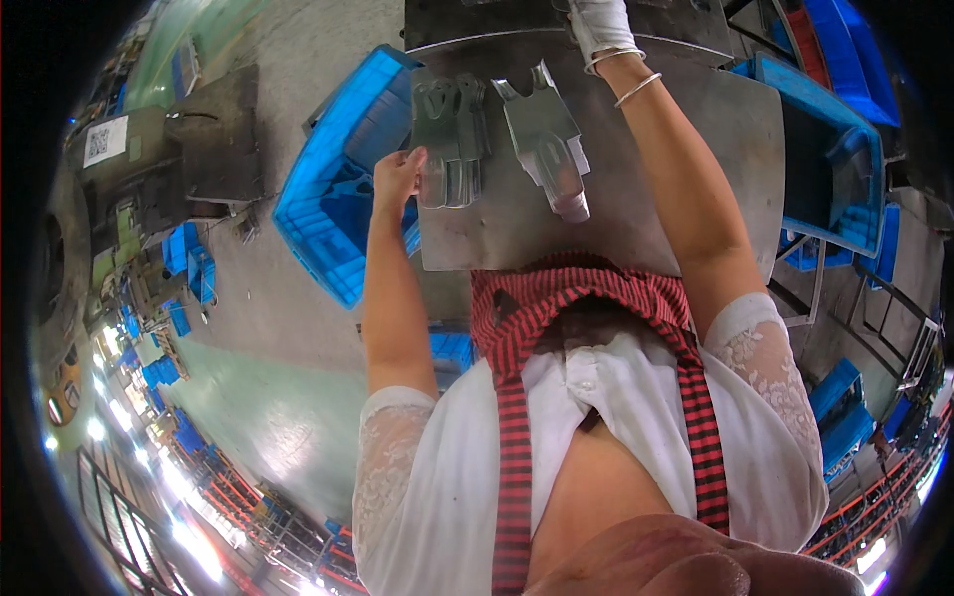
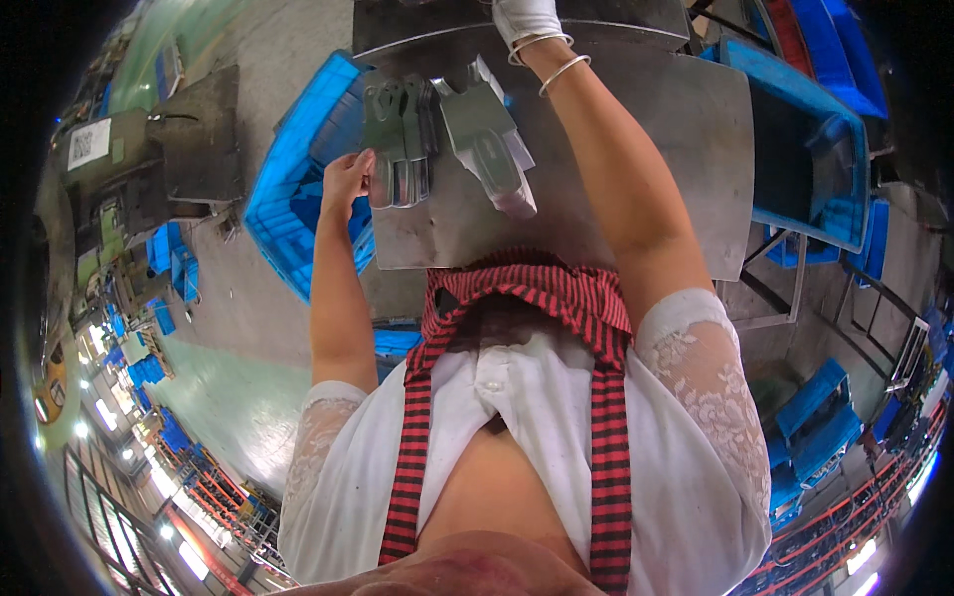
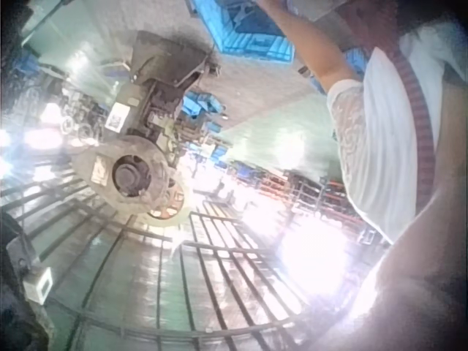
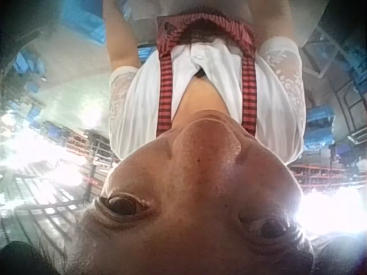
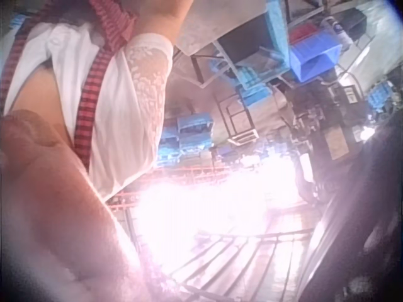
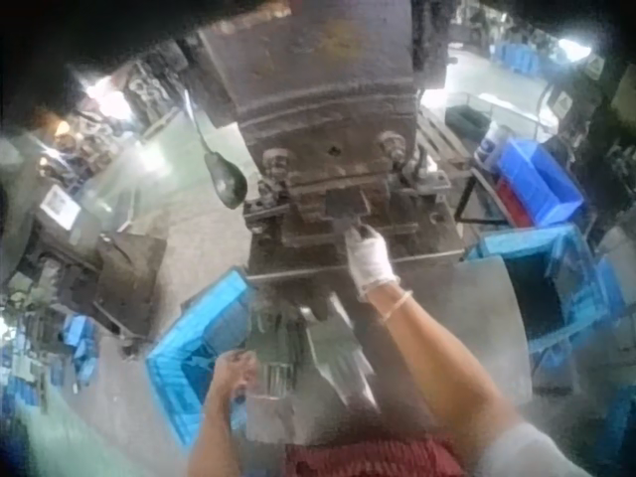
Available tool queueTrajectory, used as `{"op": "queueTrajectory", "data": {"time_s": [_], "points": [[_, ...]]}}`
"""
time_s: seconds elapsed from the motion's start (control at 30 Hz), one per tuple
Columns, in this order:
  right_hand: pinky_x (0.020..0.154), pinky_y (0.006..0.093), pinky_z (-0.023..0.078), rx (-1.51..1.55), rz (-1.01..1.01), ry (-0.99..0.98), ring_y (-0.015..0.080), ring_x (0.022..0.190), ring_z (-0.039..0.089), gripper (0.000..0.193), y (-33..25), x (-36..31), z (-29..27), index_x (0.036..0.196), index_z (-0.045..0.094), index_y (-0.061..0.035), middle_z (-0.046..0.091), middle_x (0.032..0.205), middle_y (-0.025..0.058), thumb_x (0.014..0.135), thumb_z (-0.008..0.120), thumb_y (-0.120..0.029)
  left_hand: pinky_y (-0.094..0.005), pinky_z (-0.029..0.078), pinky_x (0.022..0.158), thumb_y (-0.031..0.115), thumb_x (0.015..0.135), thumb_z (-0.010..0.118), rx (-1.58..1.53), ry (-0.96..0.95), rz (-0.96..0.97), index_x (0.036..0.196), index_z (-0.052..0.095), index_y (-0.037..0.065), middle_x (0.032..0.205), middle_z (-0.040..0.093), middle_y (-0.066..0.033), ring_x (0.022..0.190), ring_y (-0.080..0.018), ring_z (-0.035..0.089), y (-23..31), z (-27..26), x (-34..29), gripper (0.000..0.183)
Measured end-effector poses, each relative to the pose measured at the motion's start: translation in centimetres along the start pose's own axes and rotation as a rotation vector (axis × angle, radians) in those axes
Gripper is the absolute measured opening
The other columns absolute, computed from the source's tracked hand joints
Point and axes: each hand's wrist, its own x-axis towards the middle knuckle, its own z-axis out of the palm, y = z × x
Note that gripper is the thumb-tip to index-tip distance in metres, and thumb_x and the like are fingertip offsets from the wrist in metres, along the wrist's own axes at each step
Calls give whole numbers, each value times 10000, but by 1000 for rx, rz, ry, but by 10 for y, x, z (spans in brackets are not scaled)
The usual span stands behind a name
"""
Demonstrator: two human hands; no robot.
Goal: The person repeatedly takes metal pieces from a bin, feeds them into a stamping press machine to shape them, and stacks the processed metal pieces on a table.
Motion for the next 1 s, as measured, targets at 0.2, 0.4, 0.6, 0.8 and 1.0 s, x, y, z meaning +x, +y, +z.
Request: {"op": "queueTrajectory", "data": {"time_s": [0.2, 0.4, 0.6, 0.8, 1.0], "points": [[662, 309, 427, -142, -34, -19, 211, 751, 544, 297, -2, 13, -1, 961, 551, 38, 612, 854, 123, 857, 503, -236, -245, 471, 686, 207, 859, 524, -901, -231, -17, 970, 556, 19, 899, 605, -54, 787, -124, 583, 17, -19, -12, 221], [696, 338, 429, -338, -348, 78, 268, 809, 557, 363, 17, -10, -28, 1004, 540, 37, 602, 894, 181, 860, 486, -292, -230, 430, 527, 183, 824, 579, -1007, -188, 76, 888, 573, 19, 702, 558, 3, 593, -93, 519, 117, -1, -47, 176], [637, 427, 450, -399, -165, -435, 399, 709, 548, 207, 0, -154, -70, 926, 556, -52, 575, 763, 215, 803, 504, -211, -219, 333, 406, 213, 784, 623, -812, -185, 284, 740, 563, 28, 603, 491, 18, 483, -68, 442, 154, 48, -27, 199], [621, 424, 450, -468, -385, -188, 386, 672, 549, 240, -17, -98, -76, 921, 557, -32, 577, 733, 208, 825, 492, -242, -282, 423, 480, 280, 768, 612, -679, -389, 349, 806, 577, 2, 689, 559, -76, 570, -157, 531, 200, 110, 40, 283], [708, 320, 425, 192, 179, -63, 255, 761, 528, 295, -28, -11, -6, 978, 547, 24, 595, 847, 149, 857, 474, -234, -393, 453, 665, 285, 754, 626, -411, -2, 264, 963, 619, 31, 872, 623, -155, 779, -233, 593, 250, 120, 82, 330]]}}
